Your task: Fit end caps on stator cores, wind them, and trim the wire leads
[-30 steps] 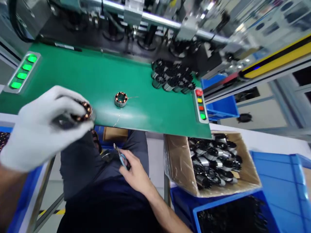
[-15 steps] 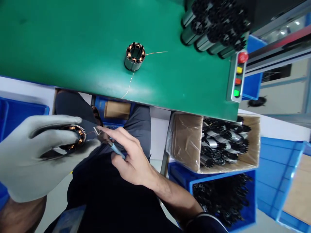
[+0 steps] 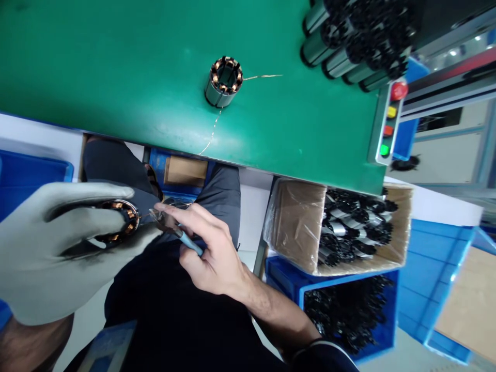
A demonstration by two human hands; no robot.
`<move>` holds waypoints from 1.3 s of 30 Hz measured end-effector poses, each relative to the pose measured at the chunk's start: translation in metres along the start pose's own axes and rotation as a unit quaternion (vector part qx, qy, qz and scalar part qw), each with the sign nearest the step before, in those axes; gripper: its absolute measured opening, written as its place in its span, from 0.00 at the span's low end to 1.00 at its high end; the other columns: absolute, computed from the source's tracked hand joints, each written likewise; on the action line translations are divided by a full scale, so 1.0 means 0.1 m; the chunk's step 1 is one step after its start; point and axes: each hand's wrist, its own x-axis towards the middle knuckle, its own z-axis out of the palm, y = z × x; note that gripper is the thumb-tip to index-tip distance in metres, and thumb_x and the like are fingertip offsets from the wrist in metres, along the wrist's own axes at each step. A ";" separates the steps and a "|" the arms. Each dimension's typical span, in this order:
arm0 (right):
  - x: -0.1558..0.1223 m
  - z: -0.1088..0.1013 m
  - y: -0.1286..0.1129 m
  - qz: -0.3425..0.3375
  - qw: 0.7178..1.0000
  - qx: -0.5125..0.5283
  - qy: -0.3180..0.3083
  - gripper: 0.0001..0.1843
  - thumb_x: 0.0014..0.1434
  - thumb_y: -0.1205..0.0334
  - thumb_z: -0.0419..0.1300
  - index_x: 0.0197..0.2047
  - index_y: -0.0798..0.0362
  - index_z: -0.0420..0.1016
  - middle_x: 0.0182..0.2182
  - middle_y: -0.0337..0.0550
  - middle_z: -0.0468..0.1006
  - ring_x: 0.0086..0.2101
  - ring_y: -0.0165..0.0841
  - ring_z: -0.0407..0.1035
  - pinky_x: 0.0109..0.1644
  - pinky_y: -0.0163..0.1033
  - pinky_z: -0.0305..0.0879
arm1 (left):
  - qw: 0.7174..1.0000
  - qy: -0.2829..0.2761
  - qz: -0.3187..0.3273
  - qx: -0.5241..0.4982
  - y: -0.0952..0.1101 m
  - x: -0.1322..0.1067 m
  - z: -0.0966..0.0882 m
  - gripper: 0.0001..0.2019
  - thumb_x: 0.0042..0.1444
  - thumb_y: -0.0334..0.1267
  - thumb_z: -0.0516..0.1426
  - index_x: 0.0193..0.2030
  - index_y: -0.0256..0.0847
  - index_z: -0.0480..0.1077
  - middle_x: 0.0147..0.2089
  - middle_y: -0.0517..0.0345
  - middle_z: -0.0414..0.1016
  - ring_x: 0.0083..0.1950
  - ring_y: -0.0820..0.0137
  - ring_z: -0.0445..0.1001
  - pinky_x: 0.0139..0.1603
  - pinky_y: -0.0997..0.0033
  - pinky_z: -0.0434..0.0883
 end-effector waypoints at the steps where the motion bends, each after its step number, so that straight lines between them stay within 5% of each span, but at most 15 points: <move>1: 0.00 0.01 -0.01 -0.002 1.000 -0.004 0.004 0.47 0.55 0.77 0.59 0.75 0.40 0.79 0.51 0.39 0.88 0.39 0.36 0.74 0.45 0.42 0.76 | 0.999 -0.004 0.020 0.024 -0.01 -0.01 0.00 0.12 0.72 0.56 0.68 0.41 0.54 0.85 0.60 0.60 0.88 0.53 0.57 0.89 0.62 0.51 0.86; 6: 0.03 0.05 0.06 -0.030 0.999 0.016 0.021 0.45 0.54 0.79 0.58 0.72 0.44 0.82 0.61 0.41 0.90 0.45 0.36 0.83 0.52 0.41 0.80 | 0.996 0.005 0.057 0.074 -0.04 -0.02 0.03 0.11 0.73 0.51 0.69 0.42 0.49 0.82 0.59 0.56 0.88 0.51 0.58 0.90 0.51 0.55 0.84; 10: 0.08 0.06 0.24 0.030 0.999 0.027 0.017 0.38 0.58 0.76 0.58 0.68 0.49 0.87 0.59 0.43 0.91 0.49 0.38 0.86 0.56 0.44 0.82 | 0.990 0.073 0.059 0.108 -0.11 0.06 0.10 0.10 0.65 0.44 0.75 0.40 0.46 0.81 0.53 0.58 0.90 0.48 0.66 0.88 0.39 0.67 0.74; 13: 0.11 0.03 0.33 0.047 0.998 -0.015 0.038 0.39 0.60 0.74 0.58 0.72 0.49 0.84 0.56 0.44 0.90 0.44 0.36 0.83 0.52 0.44 0.82 | 0.996 0.078 -0.034 -0.038 -0.18 0.10 0.15 0.11 0.62 0.41 0.76 0.39 0.43 0.79 0.53 0.56 0.90 0.50 0.65 0.88 0.47 0.68 0.78; 17: 0.12 0.03 0.30 -0.005 0.989 -0.133 0.060 0.41 0.61 0.70 0.66 0.77 0.46 0.80 0.41 0.41 0.79 0.39 0.36 0.72 0.46 0.44 0.80 | 0.935 0.083 -0.198 -0.283 -0.21 0.11 0.22 0.06 0.62 0.41 0.74 0.41 0.45 0.85 0.47 0.60 0.91 0.43 0.67 0.87 0.43 0.70 0.81; 24: 0.12 0.10 0.21 -0.107 0.961 -0.232 0.107 0.38 0.65 0.70 0.71 0.76 0.40 0.81 0.42 0.40 0.75 0.42 0.36 0.73 0.45 0.43 0.80 | 0.874 0.094 -0.272 -0.391 0.01 0.24 0.39 0.07 0.54 0.40 0.75 0.34 0.42 0.84 0.35 0.61 0.86 0.36 0.72 0.83 0.37 0.77 0.78; 30: 0.12 0.10 0.21 -0.106 0.959 -0.231 0.125 0.39 0.69 0.70 0.72 0.78 0.34 0.78 0.42 0.40 0.78 0.40 0.36 0.73 0.45 0.44 0.80 | 0.875 0.087 -0.250 -0.407 0.14 0.32 0.43 0.08 0.53 0.36 0.72 0.31 0.40 0.78 0.33 0.62 0.85 0.34 0.73 0.82 0.40 0.76 0.80; 39: 0.06 0.09 0.27 -0.083 0.966 -0.209 0.124 0.38 0.71 0.65 0.74 0.80 0.33 0.76 0.40 0.40 0.79 0.40 0.36 0.73 0.45 0.44 0.80 | 0.888 0.058 -0.278 -0.360 0.10 0.27 0.48 0.11 0.57 0.46 0.72 0.36 0.44 0.78 0.37 0.59 0.85 0.41 0.64 0.85 0.44 0.66 0.83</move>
